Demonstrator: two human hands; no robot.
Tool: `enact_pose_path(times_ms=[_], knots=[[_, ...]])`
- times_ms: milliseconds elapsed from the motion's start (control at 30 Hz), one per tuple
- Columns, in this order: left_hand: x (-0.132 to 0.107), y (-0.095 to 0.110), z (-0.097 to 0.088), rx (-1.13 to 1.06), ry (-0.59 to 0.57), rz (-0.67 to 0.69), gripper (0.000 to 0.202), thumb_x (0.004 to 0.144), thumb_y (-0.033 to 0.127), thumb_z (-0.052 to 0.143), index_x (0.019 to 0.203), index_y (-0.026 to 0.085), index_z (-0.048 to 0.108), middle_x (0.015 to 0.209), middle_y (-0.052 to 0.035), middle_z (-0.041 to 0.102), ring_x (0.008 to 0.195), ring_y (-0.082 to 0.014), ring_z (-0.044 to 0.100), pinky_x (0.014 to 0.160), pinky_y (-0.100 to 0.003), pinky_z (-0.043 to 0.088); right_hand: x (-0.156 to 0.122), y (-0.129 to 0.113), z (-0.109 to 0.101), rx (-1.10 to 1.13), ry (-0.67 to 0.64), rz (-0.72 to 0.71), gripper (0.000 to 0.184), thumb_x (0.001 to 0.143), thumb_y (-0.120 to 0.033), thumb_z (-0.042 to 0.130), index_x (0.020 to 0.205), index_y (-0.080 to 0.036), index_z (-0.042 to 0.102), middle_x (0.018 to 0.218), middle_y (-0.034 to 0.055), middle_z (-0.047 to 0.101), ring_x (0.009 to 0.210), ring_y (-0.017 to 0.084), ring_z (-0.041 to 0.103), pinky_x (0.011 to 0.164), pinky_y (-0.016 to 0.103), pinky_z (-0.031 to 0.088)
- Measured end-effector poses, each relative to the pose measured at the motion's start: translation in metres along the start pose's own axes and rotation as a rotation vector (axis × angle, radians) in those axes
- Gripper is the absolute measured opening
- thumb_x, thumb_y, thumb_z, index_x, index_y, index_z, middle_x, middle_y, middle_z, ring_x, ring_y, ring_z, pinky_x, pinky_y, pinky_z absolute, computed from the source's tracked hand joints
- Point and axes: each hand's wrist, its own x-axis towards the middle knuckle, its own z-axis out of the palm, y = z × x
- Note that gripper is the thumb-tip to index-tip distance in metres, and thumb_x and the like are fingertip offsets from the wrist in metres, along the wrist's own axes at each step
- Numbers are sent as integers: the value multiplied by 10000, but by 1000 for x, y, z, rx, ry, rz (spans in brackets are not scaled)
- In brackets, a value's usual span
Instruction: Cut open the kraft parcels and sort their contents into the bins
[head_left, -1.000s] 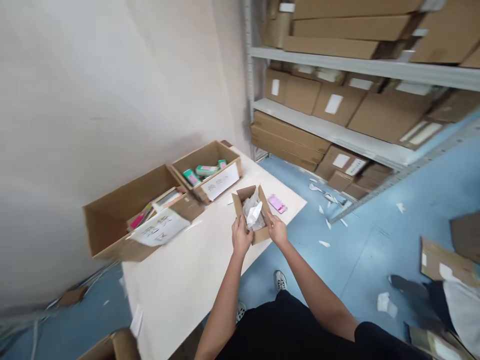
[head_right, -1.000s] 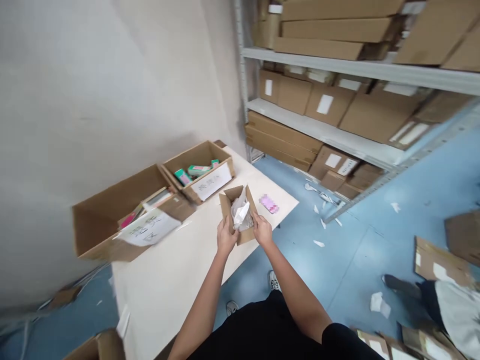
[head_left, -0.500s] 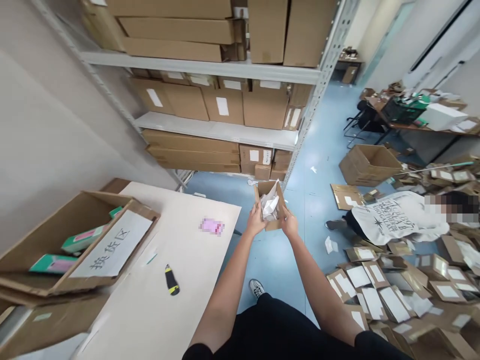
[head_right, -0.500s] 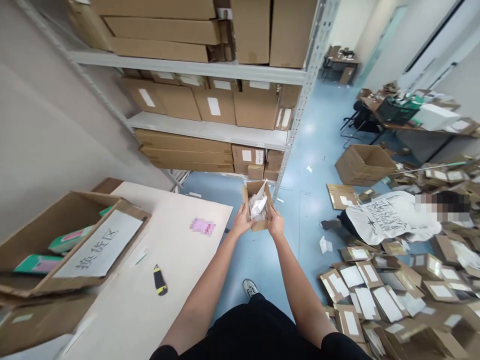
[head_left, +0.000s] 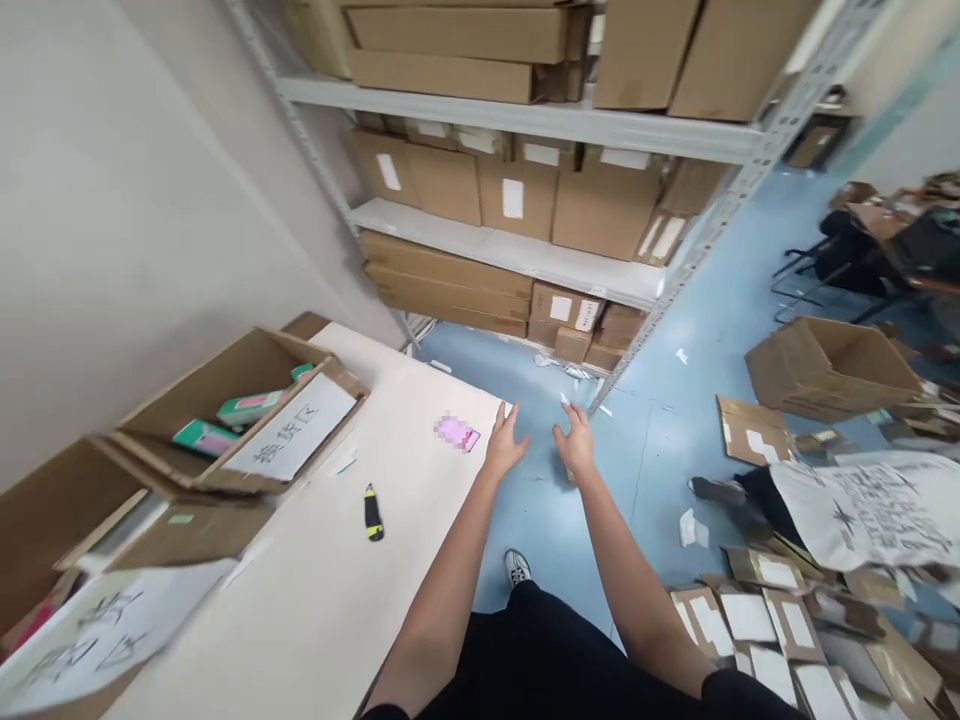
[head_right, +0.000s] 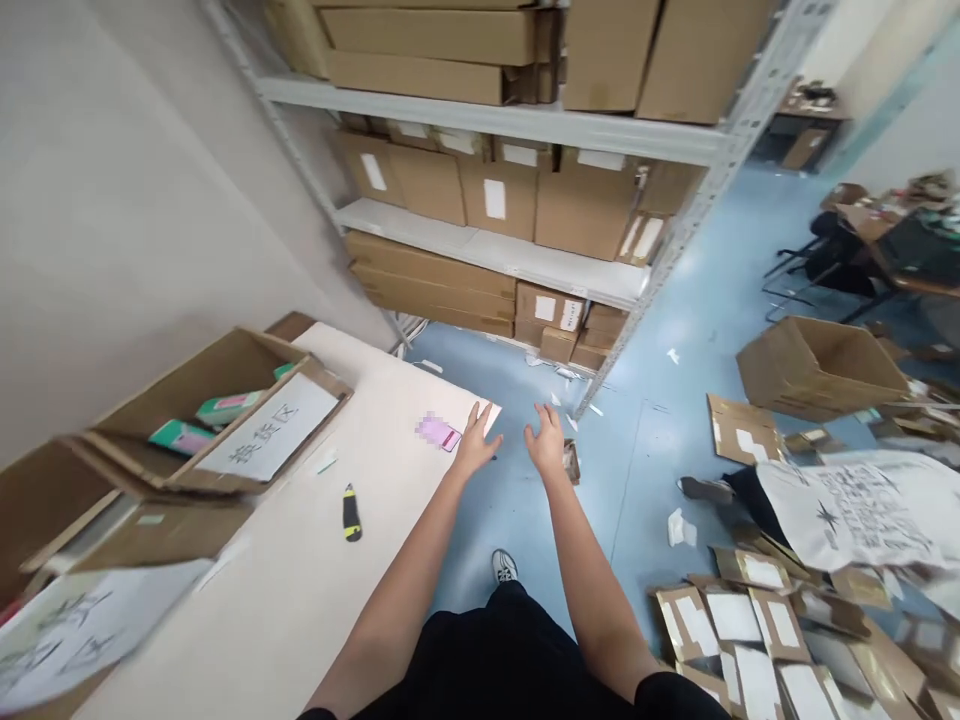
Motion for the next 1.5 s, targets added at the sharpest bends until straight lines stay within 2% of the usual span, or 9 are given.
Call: enact_pose_path(times_ms=[200, 367, 533, 733, 867, 1000, 1100, 1233, 1500], knots=[[-60, -40, -78, 16, 274, -139, 831, 879, 247, 710, 1627, 266, 346, 1750, -121, 179, 1576, -316, 301, 1266, -471, 342, 7, -87, 71, 83, -208, -227, 554, 927, -307, 528, 1462, -167, 560, 1526, 167, 519, 1426, 304, 476, 1193, 489, 410], [-152, -78, -147, 52, 501, -317, 823, 886, 274, 714, 1624, 292, 350, 1752, -100, 179, 1569, -320, 314, 1253, -483, 354, -39, -186, 137, 191, -411, -450, 565, 936, -306, 532, 1488, -185, 545, 1556, 155, 492, 1453, 299, 447, 1220, 501, 383], [-282, -105, -202, 69, 759, -475, 818, 888, 280, 709, 1624, 285, 351, 1748, -110, 190, 1574, -318, 304, 1243, -475, 363, -143, -293, 180, 314, -639, -675, 577, 935, -296, 541, 1504, -203, 533, 1568, 145, 485, 1461, 294, 440, 1212, 499, 396], [-474, -120, -244, 105, 1078, -667, 816, 879, 272, 712, 1618, 258, 367, 1734, -142, 228, 1565, -339, 320, 1236, -504, 364, -328, -394, 200, 412, -917, -962, 589, 922, -294, 562, 1506, -216, 534, 1571, 143, 484, 1459, 302, 446, 1203, 515, 403], [-616, -128, -245, 134, 1301, -813, 804, 886, 289, 706, 1615, 248, 370, 1717, -139, 276, 1572, -325, 306, 1260, -493, 328, -463, -441, 201, 446, -1109, -1179, 606, 918, -297, 574, 1517, -225, 521, 1585, 138, 471, 1471, 297, 437, 1211, 512, 396], [-745, -124, -222, 119, 1471, -995, 784, 884, 294, 698, 1604, 243, 390, 1710, -135, 299, 1569, -322, 317, 1265, -499, 323, -587, -467, 190, 487, -1263, -1344, 625, 925, -298, 567, 1541, -217, 492, 1597, 143, 452, 1482, 289, 426, 1215, 498, 398], [-822, -118, -201, 91, 1566, -1122, 772, 878, 285, 698, 1594, 238, 411, 1697, -130, 332, 1567, -312, 323, 1269, -487, 328, -660, -476, 181, 506, -1356, -1434, 630, 925, -292, 566, 1544, -202, 491, 1596, 150, 451, 1490, 285, 421, 1225, 482, 391], [-889, -123, -179, 50, 1673, -1266, 741, 886, 285, 683, 1581, 246, 428, 1689, -117, 352, 1565, -306, 328, 1265, -471, 344, -729, -483, 182, 470, -1435, -1520, 643, 918, -271, 574, 1552, -207, 488, 1606, 147, 444, 1492, 294, 417, 1230, 490, 379], [-952, -173, -159, -82, 1676, -1420, 745, 880, 297, 699, 1575, 253, 434, 1679, -97, 370, 1559, -295, 340, 1258, -431, 353, -834, -513, 238, 318, -1573, -1648, 625, 921, -262, 572, 1539, -198, 496, 1634, 143, 395, 1487, 294, 418, 1213, 452, 400]])
